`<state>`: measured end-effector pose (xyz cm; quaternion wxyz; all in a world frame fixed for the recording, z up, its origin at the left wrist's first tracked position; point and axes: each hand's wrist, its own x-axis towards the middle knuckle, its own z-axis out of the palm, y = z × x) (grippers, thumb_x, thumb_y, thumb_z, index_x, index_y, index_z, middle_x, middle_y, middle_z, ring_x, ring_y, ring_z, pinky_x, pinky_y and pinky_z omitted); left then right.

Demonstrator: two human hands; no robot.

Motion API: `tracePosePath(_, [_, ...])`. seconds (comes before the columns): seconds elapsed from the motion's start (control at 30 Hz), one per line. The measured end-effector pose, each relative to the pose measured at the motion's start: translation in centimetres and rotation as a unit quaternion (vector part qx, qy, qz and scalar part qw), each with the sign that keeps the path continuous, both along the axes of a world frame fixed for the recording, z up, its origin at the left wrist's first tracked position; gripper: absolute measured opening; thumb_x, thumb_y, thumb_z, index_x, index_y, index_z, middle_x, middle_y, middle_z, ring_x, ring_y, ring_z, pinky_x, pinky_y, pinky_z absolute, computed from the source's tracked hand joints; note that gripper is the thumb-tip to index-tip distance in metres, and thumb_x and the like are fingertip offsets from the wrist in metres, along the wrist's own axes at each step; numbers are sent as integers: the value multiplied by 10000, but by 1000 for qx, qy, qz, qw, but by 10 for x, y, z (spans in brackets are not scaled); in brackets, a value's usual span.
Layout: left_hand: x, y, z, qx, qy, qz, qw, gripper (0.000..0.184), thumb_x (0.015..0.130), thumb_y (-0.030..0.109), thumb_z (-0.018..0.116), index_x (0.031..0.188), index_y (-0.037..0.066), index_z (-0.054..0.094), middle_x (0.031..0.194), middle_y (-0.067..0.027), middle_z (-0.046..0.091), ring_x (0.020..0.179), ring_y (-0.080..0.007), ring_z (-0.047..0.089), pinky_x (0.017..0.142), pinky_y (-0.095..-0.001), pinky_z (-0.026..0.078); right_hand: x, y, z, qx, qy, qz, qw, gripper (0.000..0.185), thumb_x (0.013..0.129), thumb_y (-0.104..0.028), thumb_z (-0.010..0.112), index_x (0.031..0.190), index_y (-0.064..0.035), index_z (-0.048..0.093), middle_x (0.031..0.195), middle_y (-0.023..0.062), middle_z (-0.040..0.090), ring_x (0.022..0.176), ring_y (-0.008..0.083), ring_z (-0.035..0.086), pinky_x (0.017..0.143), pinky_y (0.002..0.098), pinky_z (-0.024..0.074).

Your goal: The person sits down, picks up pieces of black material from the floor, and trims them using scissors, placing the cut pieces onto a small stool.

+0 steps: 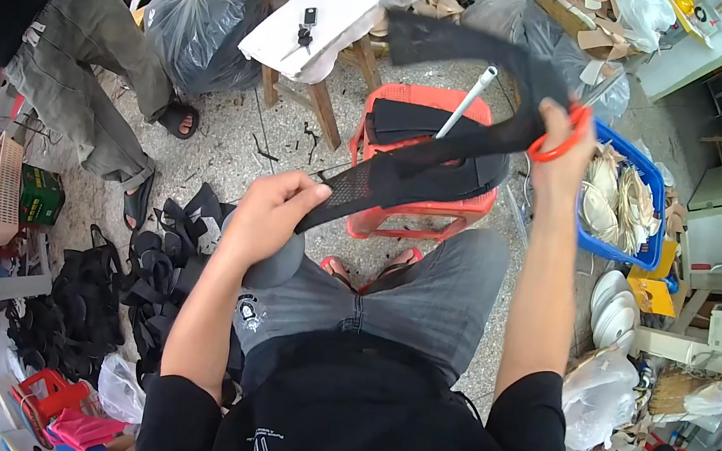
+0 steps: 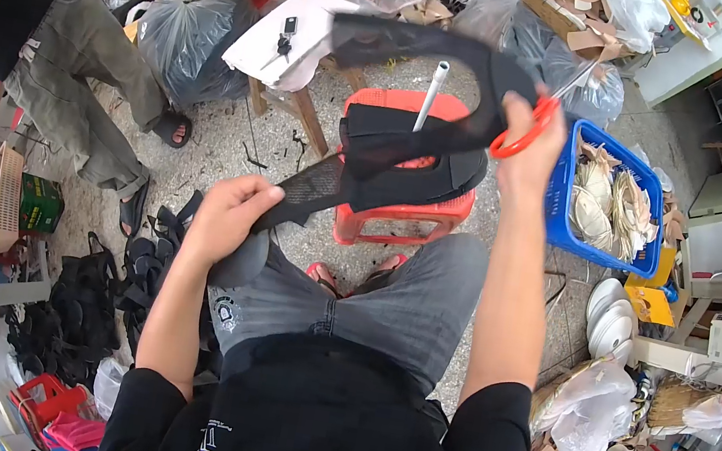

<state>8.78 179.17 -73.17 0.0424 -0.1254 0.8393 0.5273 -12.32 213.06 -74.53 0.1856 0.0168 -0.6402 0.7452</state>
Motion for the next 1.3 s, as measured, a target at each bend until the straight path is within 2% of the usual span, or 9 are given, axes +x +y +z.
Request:
tracePosePath(0.17, [-39, -6, -61, -39, -97, -76, 992, 291, 1009, 265, 683, 897, 4, 745, 734, 0, 628, 650, -107, 511, 622, -257, 429, -14, 29, -134, 334, -118, -12, 935, 519, 866, -168, 771, 1312, 52, 620, 959, 144, 717, 820, 245, 654, 779, 347, 540])
tracePosePath(0.37, [-39, -4, -129, -159, -52, -129, 977, 335, 988, 324, 681, 959, -1, 761, 761, -77, 678, 677, -230, 605, 665, -367, 498, -1, 22, -125, 465, -145, -58, 872, 511, 884, -265, 771, 1300, -9, 621, 1000, 222, 749, 887, 428, 716, 820, 477, 555])
tracePosePath(0.57, [-36, 1, -157, -146, -60, -93, 983, 273, 981, 292, 686, 966, 34, 776, 784, -36, 704, 689, -191, 608, 657, -331, 487, 10, 25, -102, 501, -188, -47, 844, 556, 898, -346, 783, 1312, -12, 618, 993, 223, 754, 920, 455, 721, 830, 495, 553])
tracePosePath(0.73, [-45, 1, -141, 12, -115, -24, 993, 295, 969, 312, 670, 988, 42, 785, 824, -124, 736, 754, -338, 677, 726, -425, 534, 32, 20, -75, 472, -229, -70, 849, 611, 919, -423, 781, 1347, -14, 630, 987, 183, 738, 855, 365, 704, 809, 428, 554])
tracePosePath(1.03, [-44, -1, -134, -167, -23, -139, 976, 294, 954, 303, 683, 1026, 38, 787, 813, -123, 734, 735, -318, 671, 719, -413, 535, 55, 26, -87, 411, -150, -77, 896, 610, 953, -416, 769, 1349, 18, 603, 946, 163, 740, 825, 327, 705, 781, 415, 552])
tracePosePath(1.1, [-46, 1, -63, -98, -5, -64, 993, 265, 936, 272, 717, 1073, 59, 796, 914, -99, 761, 769, -250, 678, 739, -366, 540, 55, 32, -78, 392, -129, -69, 908, 596, 959, -393, 770, 1354, 20, 601, 926, 143, 726, 795, 295, 685, 751, 392, 543])
tracePosePath(1.17, [-39, 12, 50, -50, 201, 18, 978, 245, 931, 228, 732, 1100, 62, 792, 1002, -82, 767, 866, -216, 678, 812, -342, 532, 55, 39, -59, 354, -83, -52, 930, 567, 973, -348, 772, 1365, 22, 597, 888, 104, 699, 736, 229, 644, 691, 346, 525])
tracePosePath(1.23, [-19, 3, 149, -87, 441, -38, 892, 260, 961, 172, 620, 1110, 23, 772, 1110, -113, 754, 1026, -233, 667, 977, -381, 506, 59, 40, -40, 340, -65, -37, 938, 554, 979, -325, 773, 1371, 24, 595, 869, 84, 685, 706, 197, 623, 661, 324, 515])
tracePosePath(1.3, [4, -11, 198, -102, 568, -119, 808, 262, 959, 170, 620, 1119, 23, 766, 1117, -114, 752, 1032, -235, 666, 979, -384, 506, 64, 36, -14, 262, -90, -16, 961, 531, 987, -290, 770, 1380, 18, 590, 844, 60, 655, 669, 149, 573, 610, 284, 471])
